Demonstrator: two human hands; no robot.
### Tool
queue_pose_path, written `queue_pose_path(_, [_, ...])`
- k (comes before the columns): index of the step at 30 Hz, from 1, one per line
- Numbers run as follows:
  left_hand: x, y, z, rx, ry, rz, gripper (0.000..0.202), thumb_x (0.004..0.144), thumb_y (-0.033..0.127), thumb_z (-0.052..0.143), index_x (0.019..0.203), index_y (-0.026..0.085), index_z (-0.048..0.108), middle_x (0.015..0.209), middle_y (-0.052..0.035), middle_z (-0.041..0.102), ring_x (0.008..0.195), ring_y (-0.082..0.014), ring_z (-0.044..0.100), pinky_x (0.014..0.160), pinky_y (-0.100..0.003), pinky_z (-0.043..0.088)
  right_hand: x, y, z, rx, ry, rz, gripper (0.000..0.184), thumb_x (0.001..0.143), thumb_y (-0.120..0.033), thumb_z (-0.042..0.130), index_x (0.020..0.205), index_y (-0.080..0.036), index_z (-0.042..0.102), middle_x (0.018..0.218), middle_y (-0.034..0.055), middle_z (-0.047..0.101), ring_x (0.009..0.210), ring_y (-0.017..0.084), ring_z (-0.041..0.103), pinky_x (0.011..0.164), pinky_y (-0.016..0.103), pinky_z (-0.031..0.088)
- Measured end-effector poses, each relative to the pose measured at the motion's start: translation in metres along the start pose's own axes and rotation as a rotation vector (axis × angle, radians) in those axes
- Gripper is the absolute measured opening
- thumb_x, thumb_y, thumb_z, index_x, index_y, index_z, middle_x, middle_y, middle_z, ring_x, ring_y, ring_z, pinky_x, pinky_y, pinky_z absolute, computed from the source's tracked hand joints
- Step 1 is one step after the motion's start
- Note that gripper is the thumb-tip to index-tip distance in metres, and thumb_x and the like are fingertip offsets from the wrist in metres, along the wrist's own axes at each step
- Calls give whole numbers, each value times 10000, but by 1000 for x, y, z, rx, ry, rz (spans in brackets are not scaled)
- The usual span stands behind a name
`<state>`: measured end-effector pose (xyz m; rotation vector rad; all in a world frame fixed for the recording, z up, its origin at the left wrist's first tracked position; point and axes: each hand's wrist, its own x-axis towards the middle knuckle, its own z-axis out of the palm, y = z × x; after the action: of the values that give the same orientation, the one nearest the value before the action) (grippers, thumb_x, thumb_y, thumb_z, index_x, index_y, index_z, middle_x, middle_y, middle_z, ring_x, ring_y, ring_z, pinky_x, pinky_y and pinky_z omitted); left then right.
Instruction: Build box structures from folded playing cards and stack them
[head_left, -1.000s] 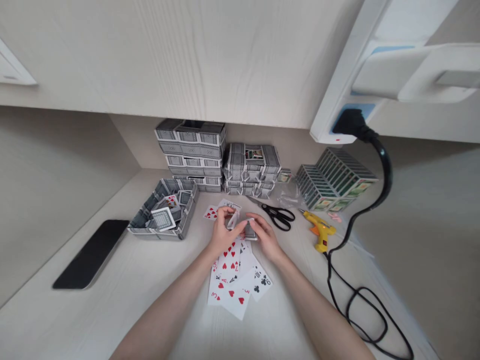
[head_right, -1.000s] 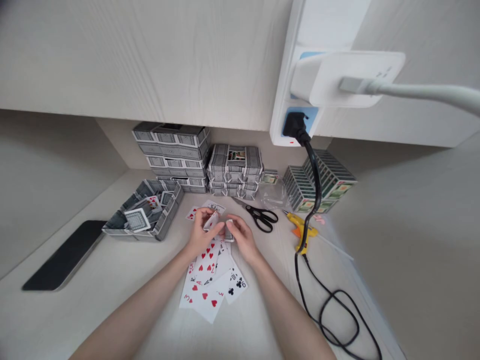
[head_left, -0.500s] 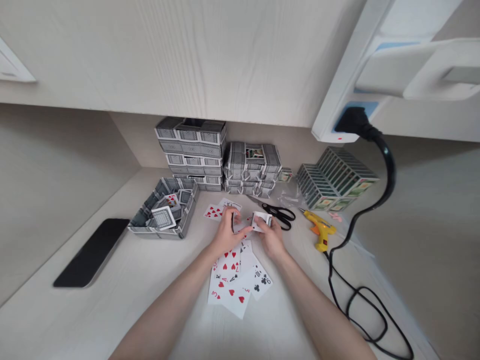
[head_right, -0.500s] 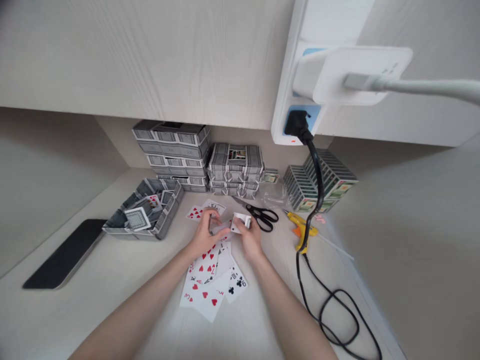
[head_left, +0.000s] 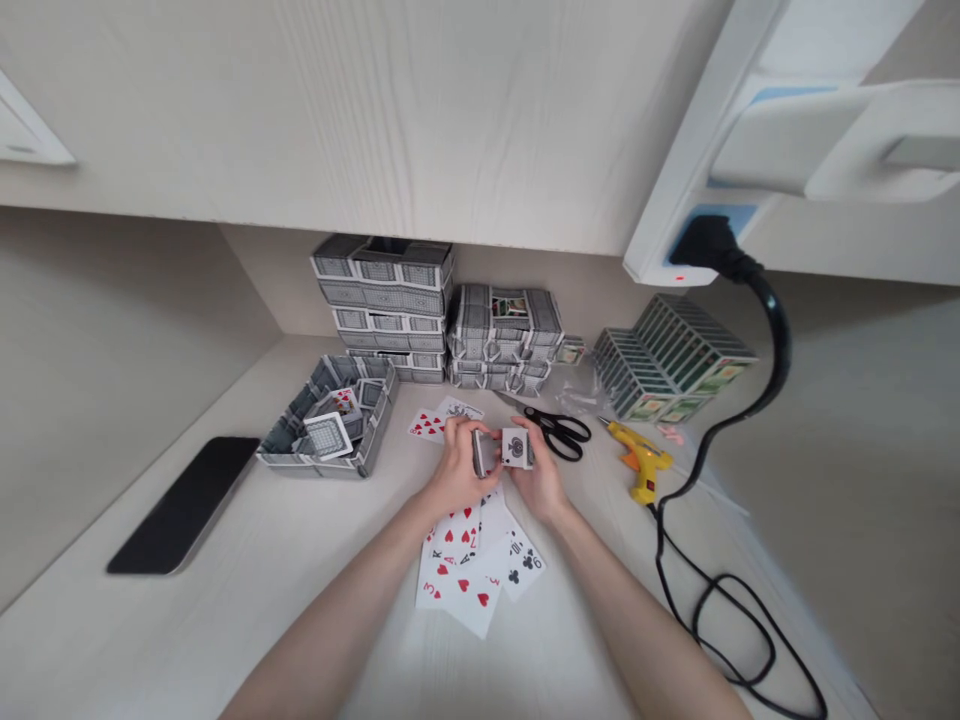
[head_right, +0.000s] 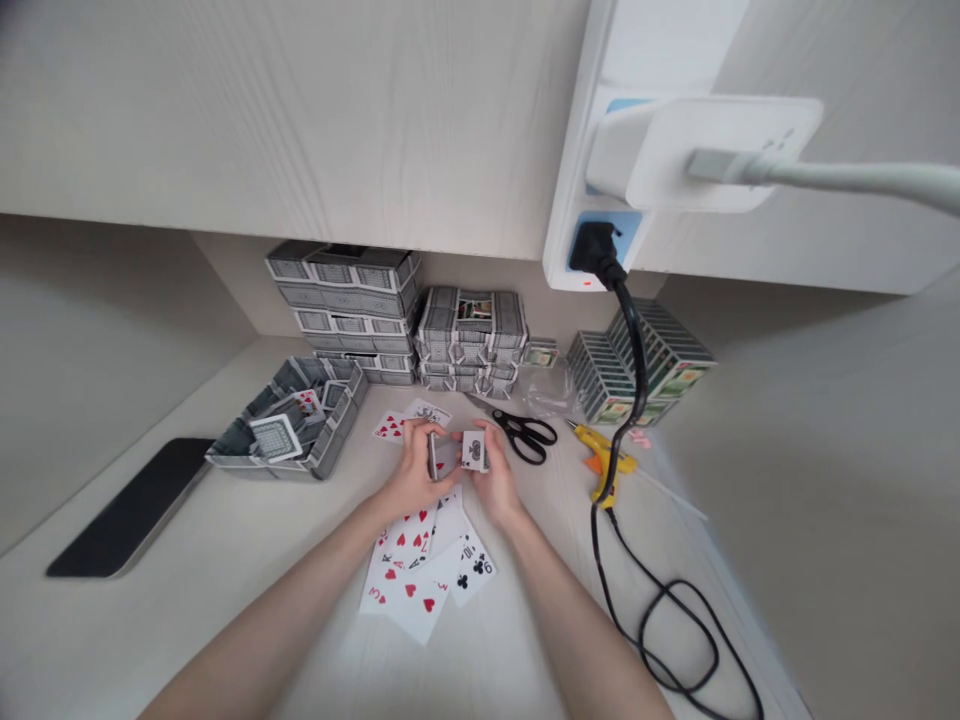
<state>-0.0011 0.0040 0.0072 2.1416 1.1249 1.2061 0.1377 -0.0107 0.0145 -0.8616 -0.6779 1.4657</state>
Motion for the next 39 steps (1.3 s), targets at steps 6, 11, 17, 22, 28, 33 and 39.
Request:
queue_pose_path(6, [-2, -1, 1, 26, -66, 36, 559, 607, 107, 636, 1079, 195, 349, 1032, -81, 293, 1088, -275, 345, 924, -483, 363, 0, 3, -1, -39, -38, 1, 371, 711, -510, 584, 984, -262, 541, 866, 0, 643, 786, 196, 588, 674, 310, 454])
queue_pose_path(11, [-1, -3, 3, 17, -85, 36, 486, 678, 106, 598, 1104, 211, 389, 1054, -82, 318, 1096, -258, 372, 937, -470, 373, -2, 4, -1, -70, -45, -13, 334, 746, -508, 552, 967, -259, 584, 879, -6, 622, 822, 177, 561, 715, 285, 442])
queue_pose_path(17, [2, -1, 4, -12, -123, 26, 578, 703, 236, 668, 1190, 250, 357, 1138, -90, 365, 1124, -268, 397, 954, -481, 368, -1, 8, 0, -105, -38, -38, 409, 742, -554, 536, 1005, -246, 589, 966, 14, 630, 933, 205, 558, 800, 325, 441])
queue_pose_path(22, [0, 2, 3, 29, -169, 20, 709, 639, 318, 726, 1247, 272, 365, 1157, -88, 336, 1095, -267, 408, 970, -454, 370, -2, 11, -3, -101, -77, 22, 430, 736, -529, 562, 1070, -258, 575, 1112, 16, 602, 1064, 224, 529, 864, 339, 433])
queue_pose_path(28, [-3, 3, 3, 87, -152, 31, 733, 599, 321, 752, 1242, 262, 405, 1154, -95, 321, 1116, -298, 364, 961, -486, 362, -4, 13, -2, -153, -84, 65, 495, 763, -572, 511, 1150, -266, 554, 1190, 29, 574, 1163, 229, 476, 918, 377, 417])
queue_pose_path(33, [-2, 4, 3, 90, -165, 40, 786, 600, 280, 752, 1280, 266, 360, 1143, -95, 319, 1118, -294, 361, 981, -487, 343, -9, 10, 2, -241, -69, 42, 476, 750, -583, 525, 1104, -271, 593, 1147, 30, 601, 1187, 228, 456, 942, 388, 408])
queue_pose_path(39, [-2, 4, 3, 55, -162, 49, 750, 596, 255, 748, 1252, 252, 385, 1127, -97, 343, 1103, -295, 374, 965, -500, 343, -10, 6, 4, -250, -130, 26, 511, 770, -591, 492, 1177, -285, 537, 1228, 19, 545, 1171, 230, 464, 970, 395, 380])
